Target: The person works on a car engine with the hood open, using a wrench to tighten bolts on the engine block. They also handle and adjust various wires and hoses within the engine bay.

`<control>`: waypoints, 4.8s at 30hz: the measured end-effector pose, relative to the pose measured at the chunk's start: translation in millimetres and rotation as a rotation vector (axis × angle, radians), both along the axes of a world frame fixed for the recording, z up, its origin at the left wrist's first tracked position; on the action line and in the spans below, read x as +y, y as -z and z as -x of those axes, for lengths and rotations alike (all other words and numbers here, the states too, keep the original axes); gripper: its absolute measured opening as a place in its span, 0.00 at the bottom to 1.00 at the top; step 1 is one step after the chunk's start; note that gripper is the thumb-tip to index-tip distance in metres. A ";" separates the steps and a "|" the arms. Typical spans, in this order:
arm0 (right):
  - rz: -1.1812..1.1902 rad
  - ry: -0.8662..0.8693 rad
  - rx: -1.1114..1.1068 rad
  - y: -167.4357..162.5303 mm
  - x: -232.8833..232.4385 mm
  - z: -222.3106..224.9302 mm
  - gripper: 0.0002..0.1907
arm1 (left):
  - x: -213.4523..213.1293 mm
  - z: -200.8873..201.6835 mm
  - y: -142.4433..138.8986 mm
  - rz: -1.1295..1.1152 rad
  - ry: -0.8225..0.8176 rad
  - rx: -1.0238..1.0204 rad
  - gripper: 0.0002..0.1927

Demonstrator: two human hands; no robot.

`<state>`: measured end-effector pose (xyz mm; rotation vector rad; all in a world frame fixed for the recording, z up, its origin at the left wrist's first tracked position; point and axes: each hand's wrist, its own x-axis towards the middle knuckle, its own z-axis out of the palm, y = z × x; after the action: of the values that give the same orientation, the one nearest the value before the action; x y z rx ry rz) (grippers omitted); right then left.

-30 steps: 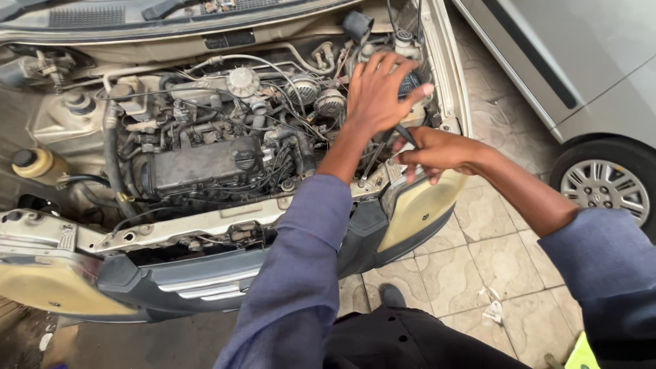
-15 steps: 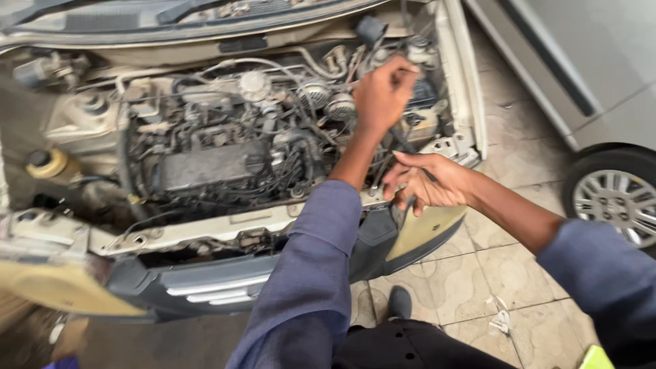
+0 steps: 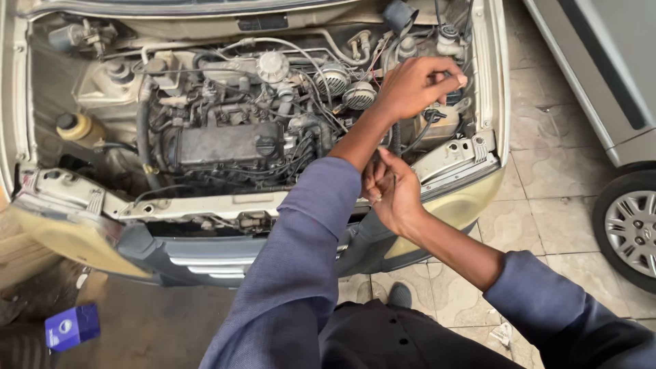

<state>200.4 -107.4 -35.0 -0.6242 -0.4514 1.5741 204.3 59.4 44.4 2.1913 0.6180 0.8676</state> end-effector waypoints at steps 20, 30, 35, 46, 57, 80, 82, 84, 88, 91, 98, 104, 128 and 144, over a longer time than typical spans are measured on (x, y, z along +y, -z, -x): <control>-0.401 -0.704 -1.528 -50.0 -16.4 -119.4 0.26 | -131.9 43.1 12.1 0.187 -0.505 0.366 0.30; -1.984 -0.164 -1.949 -143.2 62.4 -156.0 0.52 | -169.2 15.6 -3.9 0.058 -0.746 0.575 0.30; -1.877 -0.501 -2.258 -136.9 82.4 -149.9 0.40 | -178.8 12.6 -3.1 -0.022 -0.863 0.572 0.27; -1.738 -0.451 -2.389 -127.0 96.4 -149.2 0.34 | -233.2 8.5 9.4 0.128 -0.806 0.324 0.29; -1.780 -0.646 -2.378 -106.9 91.4 -135.8 0.26 | -226.1 13.4 36.5 -0.183 -0.842 0.010 0.20; -1.575 0.092 -2.305 -42.4 95.8 -124.1 0.14 | -155.9 69.2 42.4 -0.727 -0.483 -0.184 0.16; -1.527 0.173 -2.296 -39.6 89.2 -119.7 0.17 | -152.2 82.0 40.1 -0.706 -0.411 -0.187 0.15; -1.391 0.202 -2.385 -38.1 80.6 -114.9 0.09 | -144.3 96.7 36.7 -0.709 -0.331 -0.188 0.15; -1.138 0.233 -2.486 -41.1 60.7 -100.8 0.12 | -122.1 117.4 34.0 -0.711 -0.166 -0.159 0.17; -0.937 0.231 -2.515 -47.9 48.0 -83.4 0.18 | -102.4 134.6 33.8 -0.680 -0.041 -0.122 0.19; -0.355 0.230 -2.596 -61.1 17.5 -32.3 0.16 | -61.0 166.0 32.2 -0.579 0.140 -0.032 0.21; -0.125 0.289 -2.544 -68.9 -0.7 13.1 0.16 | -31.3 192.1 30.0 -0.514 0.326 0.127 0.31; -0.304 -0.417 -2.416 -106.5 30.2 -54.1 0.26 | -85.3 127.0 13.5 -0.433 -0.192 0.636 0.07; 0.148 0.050 -2.438 -93.2 -0.6 11.3 0.30 | -30.4 146.7 47.1 -1.070 -0.115 0.129 0.11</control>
<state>189.1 -108.0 58.2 -2.4057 -1.9205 -0.0660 57.6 29.0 -2.7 3.1958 0.3567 1.3214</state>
